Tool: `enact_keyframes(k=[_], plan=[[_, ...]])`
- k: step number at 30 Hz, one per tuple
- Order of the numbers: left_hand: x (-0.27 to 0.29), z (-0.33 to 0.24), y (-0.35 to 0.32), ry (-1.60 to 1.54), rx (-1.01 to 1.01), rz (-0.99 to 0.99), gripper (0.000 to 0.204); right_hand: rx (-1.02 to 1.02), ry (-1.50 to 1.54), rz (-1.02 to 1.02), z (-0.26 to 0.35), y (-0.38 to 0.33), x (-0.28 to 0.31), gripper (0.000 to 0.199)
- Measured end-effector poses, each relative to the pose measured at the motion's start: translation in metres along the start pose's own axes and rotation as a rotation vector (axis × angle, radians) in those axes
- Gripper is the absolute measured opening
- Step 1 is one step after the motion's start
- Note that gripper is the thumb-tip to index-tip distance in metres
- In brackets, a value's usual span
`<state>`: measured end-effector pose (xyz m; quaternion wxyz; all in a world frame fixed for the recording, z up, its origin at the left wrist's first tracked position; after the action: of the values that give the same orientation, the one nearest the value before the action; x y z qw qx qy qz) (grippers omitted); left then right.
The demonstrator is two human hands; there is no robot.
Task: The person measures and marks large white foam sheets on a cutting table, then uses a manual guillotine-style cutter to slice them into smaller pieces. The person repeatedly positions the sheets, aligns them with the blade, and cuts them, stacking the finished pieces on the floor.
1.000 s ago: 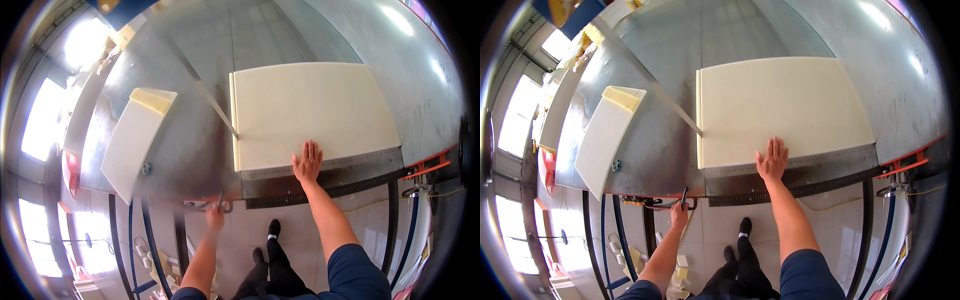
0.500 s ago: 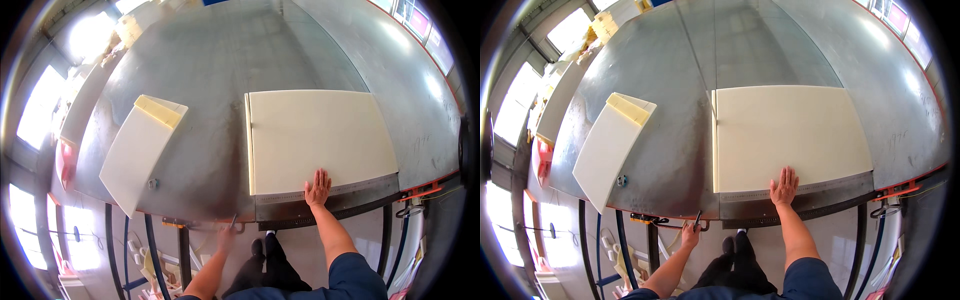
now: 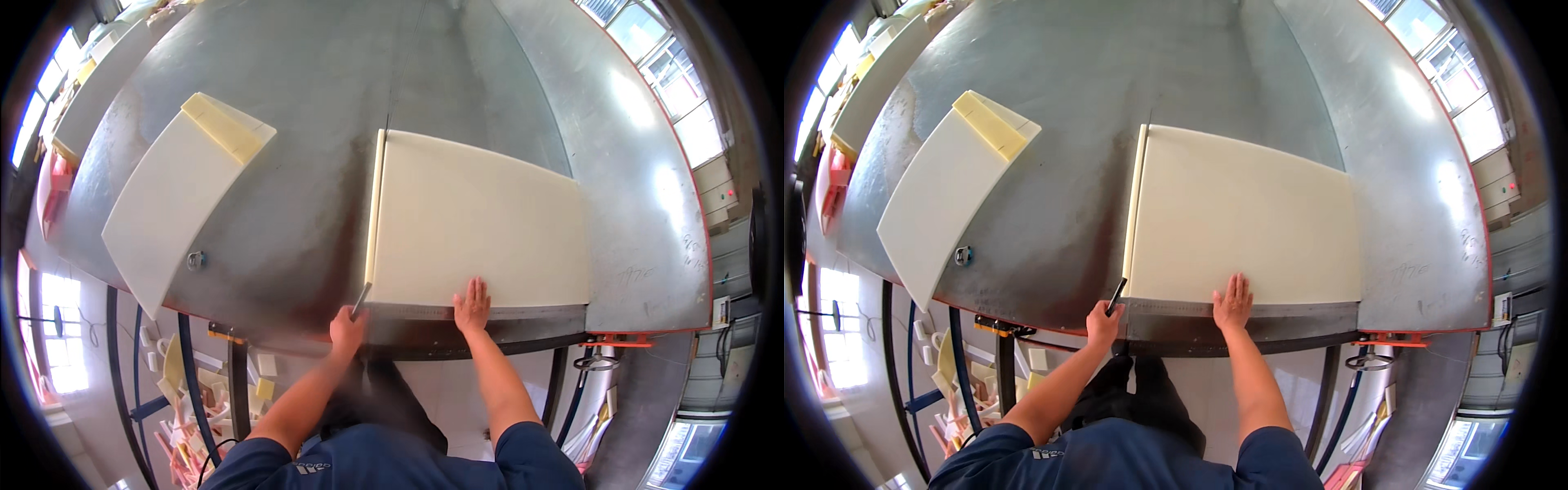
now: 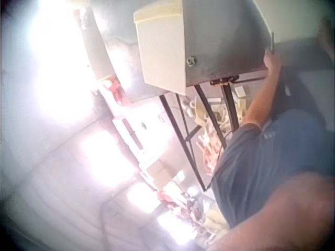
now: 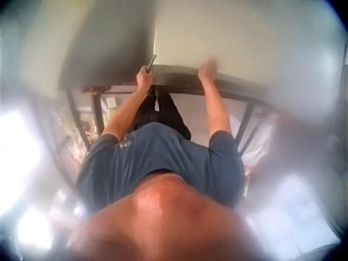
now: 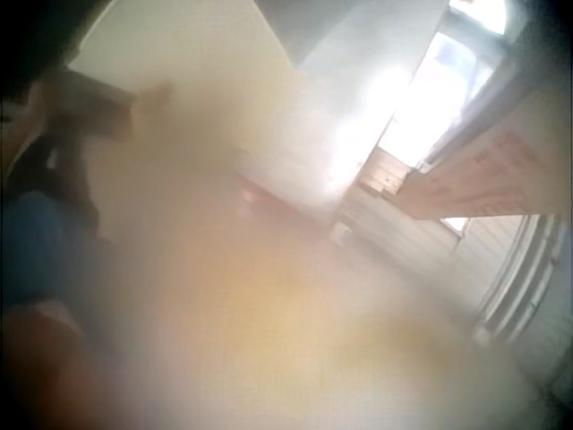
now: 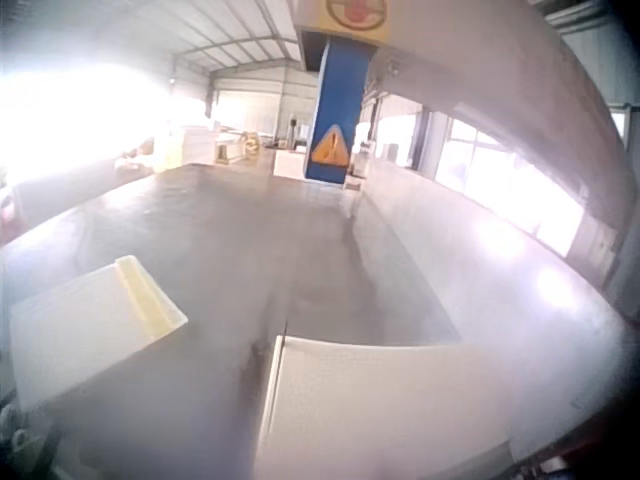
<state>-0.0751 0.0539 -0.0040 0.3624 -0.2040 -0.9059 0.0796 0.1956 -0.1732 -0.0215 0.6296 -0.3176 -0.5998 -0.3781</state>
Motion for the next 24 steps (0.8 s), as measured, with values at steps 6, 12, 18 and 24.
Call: enact_keyframes(k=[6,12,18,24], plan=[[-0.038,-0.038,0.036,0.145,0.129,-0.030,0.029,-0.002,0.032,0.205,-0.013,0.015,0.000,0.077],[0.006,-0.022,0.046,0.060,0.129,-0.197,0.020,-0.033,0.106,0.340,0.009,0.026,-0.001,0.079],[0.114,0.022,0.085,0.082,0.105,-0.778,0.025,-0.020,0.083,0.313,0.012,0.089,-0.001,0.078],[0.305,0.126,0.002,-0.088,0.454,-1.465,0.030,-0.041,0.031,0.299,0.003,0.126,0.003,0.087]])
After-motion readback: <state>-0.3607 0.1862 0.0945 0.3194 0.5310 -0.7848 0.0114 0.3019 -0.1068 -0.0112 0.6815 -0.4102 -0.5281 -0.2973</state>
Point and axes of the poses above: each hand's wrist, its own y-axis towards the middle knuckle, its own x-axis out of the back of the hand, z = x × y, the point moved 4 cm from there along y, towards the middle knuckle, and after that the axes turned 9 degrees about -z, right-handed, at the moved point
